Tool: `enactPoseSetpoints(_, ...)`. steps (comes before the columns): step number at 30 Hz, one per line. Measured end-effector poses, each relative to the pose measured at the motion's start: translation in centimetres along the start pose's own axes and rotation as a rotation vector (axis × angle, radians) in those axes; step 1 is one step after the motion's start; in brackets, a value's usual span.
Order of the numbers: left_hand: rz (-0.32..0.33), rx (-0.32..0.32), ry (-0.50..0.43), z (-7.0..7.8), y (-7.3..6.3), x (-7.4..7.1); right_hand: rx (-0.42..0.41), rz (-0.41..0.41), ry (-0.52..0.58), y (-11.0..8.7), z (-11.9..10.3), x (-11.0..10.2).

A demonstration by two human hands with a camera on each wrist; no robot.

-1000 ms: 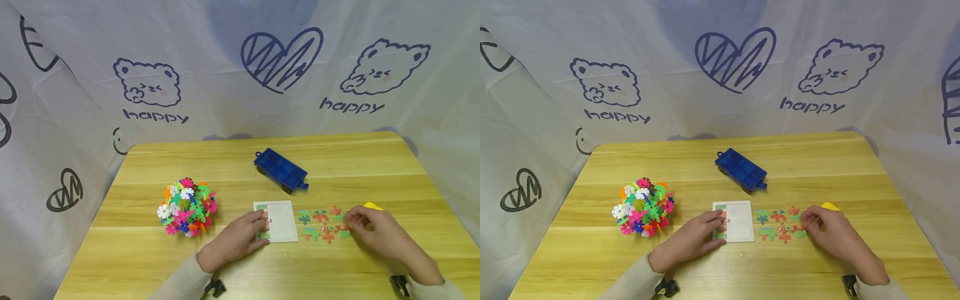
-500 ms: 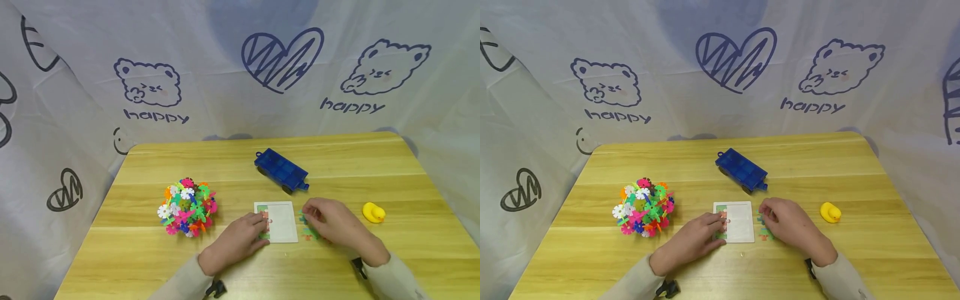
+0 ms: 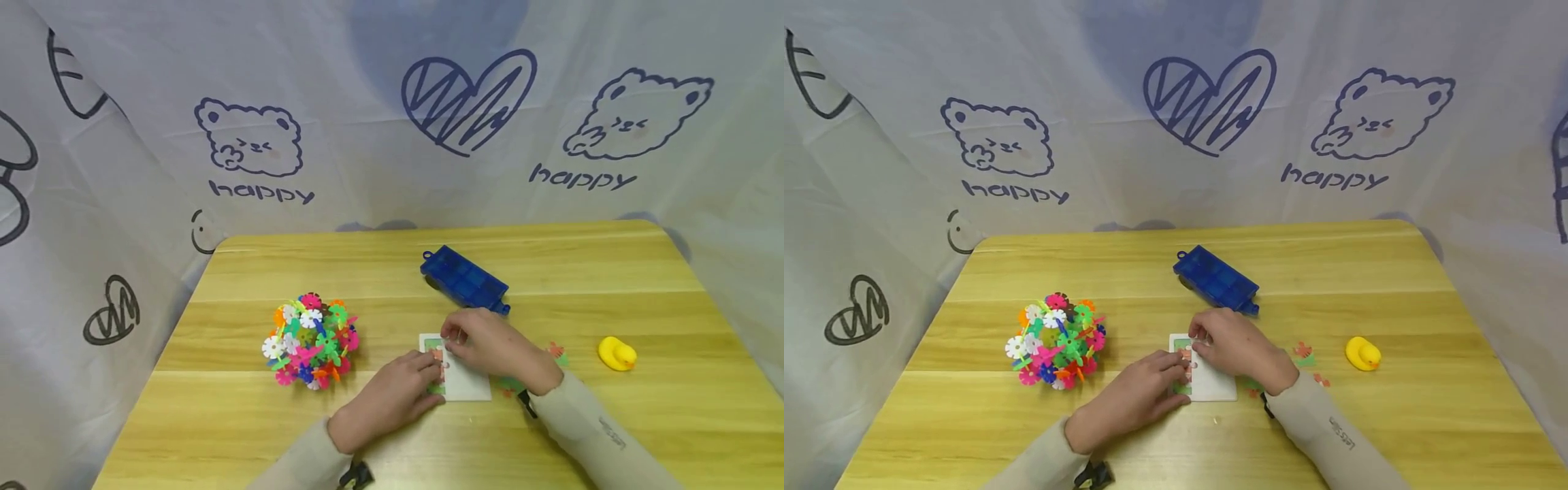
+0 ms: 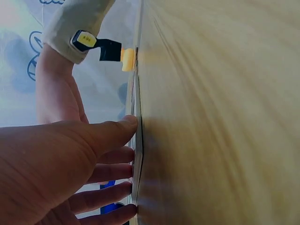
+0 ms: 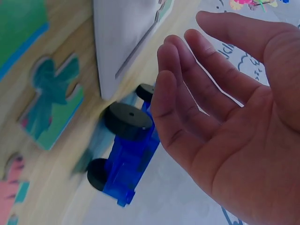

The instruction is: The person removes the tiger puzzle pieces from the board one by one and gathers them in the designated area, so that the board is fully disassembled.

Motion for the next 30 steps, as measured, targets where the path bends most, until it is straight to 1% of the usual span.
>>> enactPoseSetpoints(3,-0.008,-0.008,0.017,0.2,0.1,0.1,0.001,-0.014,-0.012,0.6,-0.1,0.3)
enactPoseSetpoints(4,-0.025,-0.027,0.014,0.5,0.0,-0.5,-0.003,-0.017,-0.018,0.8,-0.1,0.4)
enactPoseSetpoints(7,-0.037,-0.042,0.037,0.6,0.1,-0.6,-0.016,-0.020,-0.028,1.3,-0.1,0.6)
enactPoseSetpoints(11,-0.014,-0.031,0.041,0.6,0.1,-0.7,-0.025,-0.030,-0.032,2.0,-0.1,1.0)
enactPoseSetpoints(12,0.004,-0.013,0.049,0.3,0.2,-0.1,-0.026,-0.036,-0.033,2.1,-0.1,1.1)
enactPoseSetpoints(13,0.009,-0.010,0.042,0.4,0.1,-0.1,-0.027,-0.040,-0.034,2.2,-0.1,1.2)
enactPoseSetpoints(15,0.015,-0.006,0.035,0.5,0.1,0.0,-0.019,-0.044,-0.044,2.2,-0.3,1.3)
enactPoseSetpoints(18,0.006,-0.017,0.038,0.8,0.0,0.1,-0.012,-0.038,-0.063,2.2,-0.5,1.5)
enactPoseSetpoints(19,-0.010,-0.035,0.031,1.3,-0.1,-0.5,-0.008,-0.034,-0.069,2.2,-0.5,1.5)
enactPoseSetpoints(23,-0.033,-0.052,0.059,1.5,0.0,-0.4,0.004,-0.022,-0.093,2.2,-0.6,1.6)
enactPoseSetpoints(30,-0.038,-0.065,0.098,1.8,0.0,-0.3,0.046,0.008,-0.111,1.9,-0.5,1.8)
Point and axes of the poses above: each hand's wrist, its own y-axis towards the middle knuckle, its own x-axis out of the palm, z = x × y, the point moved 4 cm from there along y, towards the middle knuckle, and after that the axes turned 10 degrees about -z, right-handed, at the moved point
